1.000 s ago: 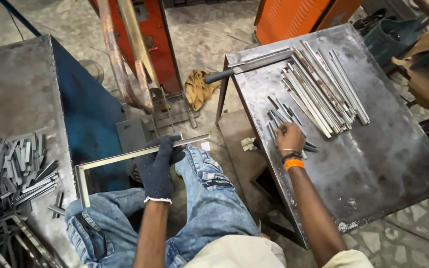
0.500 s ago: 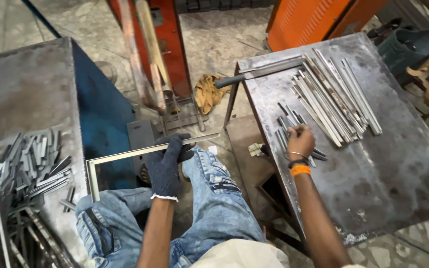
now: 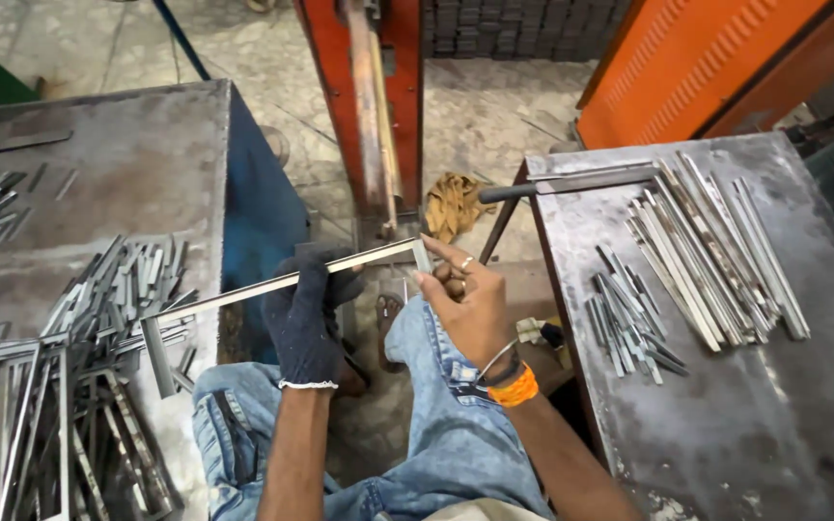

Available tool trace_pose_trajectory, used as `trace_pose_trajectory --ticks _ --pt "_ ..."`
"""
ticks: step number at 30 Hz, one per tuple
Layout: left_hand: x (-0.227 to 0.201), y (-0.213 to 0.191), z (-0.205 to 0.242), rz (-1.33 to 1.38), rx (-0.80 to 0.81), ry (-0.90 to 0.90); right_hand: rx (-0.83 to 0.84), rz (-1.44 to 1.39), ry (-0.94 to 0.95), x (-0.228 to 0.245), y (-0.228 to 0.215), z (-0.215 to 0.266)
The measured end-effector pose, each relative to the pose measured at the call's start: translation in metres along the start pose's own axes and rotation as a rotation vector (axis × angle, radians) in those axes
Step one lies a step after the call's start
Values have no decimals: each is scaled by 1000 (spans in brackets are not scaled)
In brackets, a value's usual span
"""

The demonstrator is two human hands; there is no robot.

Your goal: The person assembles rectangular metal frames by joining four metal bars at the corners using a red bending machine. They pick bars from a table, align them, bend them into place, and place the completed frames on a pile to the left.

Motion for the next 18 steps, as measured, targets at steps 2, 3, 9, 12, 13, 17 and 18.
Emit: trace_pose_trajectory --ticks 2,3,9,12,13,17,18 --pt "-6 -4 -4 -1 4 18 4 13 -19 2 11 -7" --pt "-8 -5 -5 0 13 30 1 30 -38 3 16 -10" --pt "-16 -3 -14 33 9 47 11 -17 -11 4 26 -17" --pt "-13 -6 -19 37 5 50 14 -28 -7 -2 27 -21" --pt "-12 -7 -20 37 2 49 16 -27 -6 -1 28 -22" --pt "-9 -10 -24 65 -25 47 19 -17 -24 1 29 -23" --pt "-9 -10 -25 72 -25 54 15 -13 -25 1 30 -23"
Point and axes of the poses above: each hand's wrist, its own z-axis away from the middle knuckle, its own y-axis out of the palm, x = y × z, the point moved 3 cm from there along -z, towards the middle knuckle, and after that the axes turned 3 degrees about -y, right-handed, at the moved point
